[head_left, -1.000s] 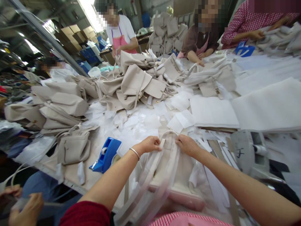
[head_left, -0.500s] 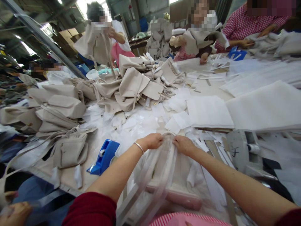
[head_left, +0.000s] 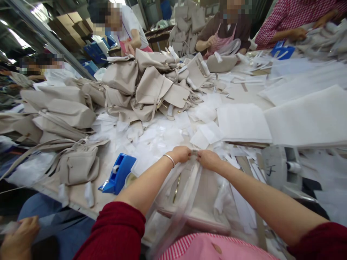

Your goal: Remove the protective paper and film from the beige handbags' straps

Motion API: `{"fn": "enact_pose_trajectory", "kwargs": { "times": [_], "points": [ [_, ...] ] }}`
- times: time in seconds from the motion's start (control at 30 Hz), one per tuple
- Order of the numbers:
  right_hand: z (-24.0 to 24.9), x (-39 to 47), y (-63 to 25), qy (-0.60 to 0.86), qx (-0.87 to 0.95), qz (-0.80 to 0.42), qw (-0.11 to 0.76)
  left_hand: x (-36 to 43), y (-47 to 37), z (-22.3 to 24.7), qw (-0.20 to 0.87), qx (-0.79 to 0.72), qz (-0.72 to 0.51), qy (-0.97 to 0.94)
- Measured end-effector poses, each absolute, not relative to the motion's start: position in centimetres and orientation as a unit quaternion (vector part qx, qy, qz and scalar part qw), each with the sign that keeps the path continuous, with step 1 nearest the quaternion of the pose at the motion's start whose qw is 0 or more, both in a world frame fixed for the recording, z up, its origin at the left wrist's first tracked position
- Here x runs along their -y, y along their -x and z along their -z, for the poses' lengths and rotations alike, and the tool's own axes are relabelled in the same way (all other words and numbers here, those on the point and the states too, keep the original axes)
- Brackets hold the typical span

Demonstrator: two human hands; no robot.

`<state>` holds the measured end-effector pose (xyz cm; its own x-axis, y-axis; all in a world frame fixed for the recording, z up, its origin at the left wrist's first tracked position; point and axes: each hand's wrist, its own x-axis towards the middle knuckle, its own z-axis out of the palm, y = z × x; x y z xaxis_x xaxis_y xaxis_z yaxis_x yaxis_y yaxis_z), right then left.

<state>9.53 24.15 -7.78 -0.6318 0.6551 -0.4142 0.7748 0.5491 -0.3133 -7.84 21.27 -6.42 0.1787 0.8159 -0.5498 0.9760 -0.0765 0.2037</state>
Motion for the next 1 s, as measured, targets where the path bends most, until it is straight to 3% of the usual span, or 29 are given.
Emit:
{"fn": "enact_pose_trajectory", "kwargs": {
  "times": [0.27, 0.5, 0.7, 1.0],
  "points": [
    [7.5, -23.5, -9.1, -0.351, -0.909, 0.182, 0.131, -20.6, 7.0, 7.8, 0.245, -0.711, 0.130, -0.646],
    [8.3, -23.4, -10.1, -0.363, -0.912, 0.157, 0.112, -16.1, 8.5, 4.8, 0.191, -0.777, 0.040, -0.598],
    [9.4, -23.4, -10.5, -0.397, -0.897, 0.162, 0.111, -12.3, 10.0, 2.4, 0.328, -0.728, 0.094, -0.595],
    [6.9, -22.9, -9.9, -0.340, -0.929, 0.136, 0.055, -14.6, 7.7, 4.2, 0.311, -0.763, 0.077, -0.561]
  ]
}}
